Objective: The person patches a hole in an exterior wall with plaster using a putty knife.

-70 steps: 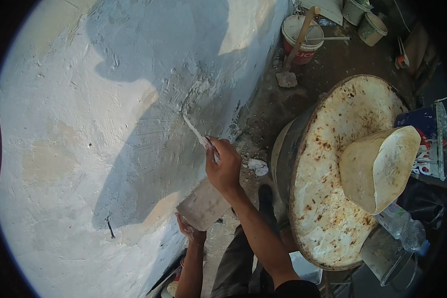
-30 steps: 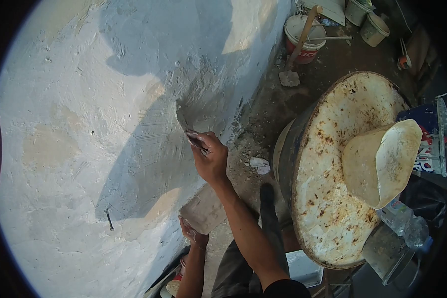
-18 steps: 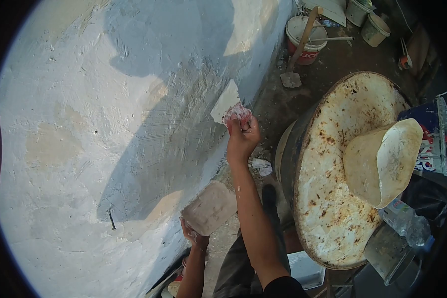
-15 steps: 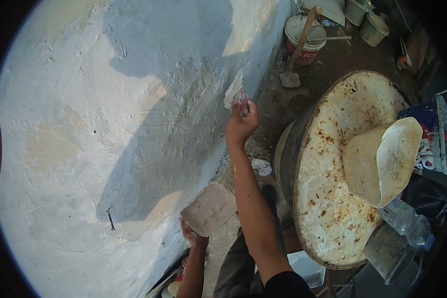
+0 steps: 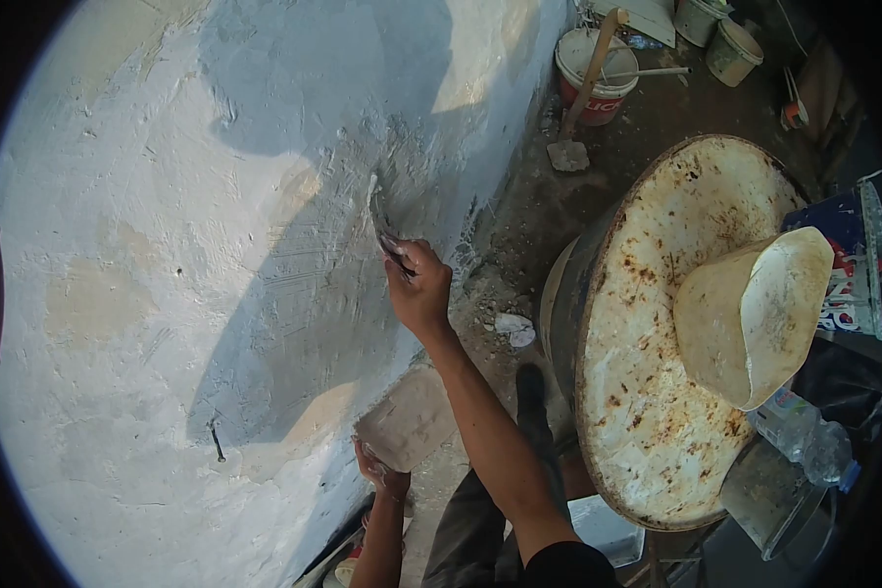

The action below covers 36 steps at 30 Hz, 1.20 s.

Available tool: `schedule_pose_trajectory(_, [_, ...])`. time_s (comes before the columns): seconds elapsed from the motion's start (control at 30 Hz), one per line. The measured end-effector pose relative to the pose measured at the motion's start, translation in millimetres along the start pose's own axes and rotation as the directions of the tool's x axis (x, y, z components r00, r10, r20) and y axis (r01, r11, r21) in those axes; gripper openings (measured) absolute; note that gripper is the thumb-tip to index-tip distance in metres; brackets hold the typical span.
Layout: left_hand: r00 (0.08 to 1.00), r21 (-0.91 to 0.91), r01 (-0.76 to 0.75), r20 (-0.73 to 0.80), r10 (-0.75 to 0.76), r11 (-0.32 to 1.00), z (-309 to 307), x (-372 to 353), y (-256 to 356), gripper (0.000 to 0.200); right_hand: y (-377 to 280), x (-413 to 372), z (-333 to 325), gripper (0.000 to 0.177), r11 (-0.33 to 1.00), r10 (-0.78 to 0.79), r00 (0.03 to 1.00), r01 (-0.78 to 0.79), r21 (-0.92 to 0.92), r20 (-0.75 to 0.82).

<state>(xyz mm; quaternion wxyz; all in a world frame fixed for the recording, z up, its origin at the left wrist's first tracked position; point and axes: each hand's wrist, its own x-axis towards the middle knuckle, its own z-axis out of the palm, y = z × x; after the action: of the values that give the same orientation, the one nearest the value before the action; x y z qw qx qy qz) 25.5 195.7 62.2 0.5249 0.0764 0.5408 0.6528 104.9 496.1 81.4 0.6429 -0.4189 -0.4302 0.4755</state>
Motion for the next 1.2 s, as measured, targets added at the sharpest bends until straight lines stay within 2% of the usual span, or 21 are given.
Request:
schedule_pose_trajectory(0.07, [0.999,0.039,-0.026,0.019,0.026,0.999,-3.1,-0.6,-4.4,0.059,-8.5,-10.3,-12.2,0.012,0.998,0.024,0.998,-0.020,-0.051,0.066])
schedule_pose_trajectory(0.17, [0.999,0.041,-0.027,0.023,0.026,0.999,0.9,-1.4,-5.9,0.059,-13.9,-19.5,-27.1,0.016,0.989,0.142,0.986,-0.137,-0.061,0.087])
schedule_pose_trajectory(0.27, [0.998,0.067,-0.044,0.043,0.041,0.997,10.0,-2.1,-4.8,0.059,-12.8,-6.6,-44.9,0.015,0.990,0.144,0.989,-0.144,0.010,-0.042])
schedule_pose_trajectory(0.33, [0.990,0.077,-0.094,0.108,0.086,0.993,16.8,-2.5,-2.3,0.059,-11.8,20.2,-53.0,0.014,0.995,0.071,0.981,-0.058,0.078,-0.182])
schedule_pose_trajectory(0.4, [0.999,-0.012,-0.008,0.031,0.009,1.000,12.0,-0.5,-3.9,0.058,-2.8,53.7,-58.2,0.014,0.998,0.047,0.964,-0.034,0.053,-0.262])
schedule_pose_trajectory(0.53, [0.992,-0.139,0.086,-0.083,-0.098,0.987,10.4,-4.2,-1.6,0.059,8.0,94.3,-46.1,0.014,0.992,0.020,0.986,0.002,0.129,-0.167])
schedule_pose_trajectory(0.63, [1.000,-0.144,-0.009,0.024,0.013,0.990,9.1,-8.1,-1.5,0.059,3.3,92.4,-37.7,0.015,0.995,0.006,1.000,-0.003,0.101,-0.029])
schedule_pose_trajectory(0.7, [0.987,0.006,-0.121,0.104,0.120,0.993,7.5,-9.1,-1.6,0.058,-4.7,73.1,-35.5,0.017,0.994,0.059,0.998,-0.062,0.091,0.037])
schedule_pose_trajectory(0.83, [0.953,0.269,-0.290,0.174,0.249,0.918,0.3,-10.0,-5.7,0.056,-3.5,38.4,-27.3,0.024,0.992,-0.092,0.983,0.077,0.102,0.157])
schedule_pose_trajectory(0.93, [0.961,0.122,-0.253,0.149,0.234,0.960,-5.3,-8.9,-9.8,0.058,-9.6,12.6,-28.4,0.031,0.985,-0.173,0.955,0.168,0.039,0.243])
schedule_pose_trajectory(1.0, [0.975,0.126,-0.206,0.115,0.192,0.970,-8.9,-8.2,-11.9,0.060,-16.4,-6.7,-29.4,0.032,0.981,-0.179,0.934,0.192,-0.011,0.310])
schedule_pose_trajectory(1.1, [0.987,0.141,-0.157,0.049,0.151,0.978,-7.7,-9.3,-13.8,0.058,-25.7,-28.5,-26.8,0.036,0.964,-0.227,0.930,0.257,-0.070,0.287])
schedule_pose_trajectory(1.2, [0.984,0.190,-0.157,-0.050,0.169,0.969,-13.9,-8.2,-25.9,0.057,-27.4,-30.7,-28.5,0.036,0.975,-0.223,0.960,0.222,0.024,0.168])
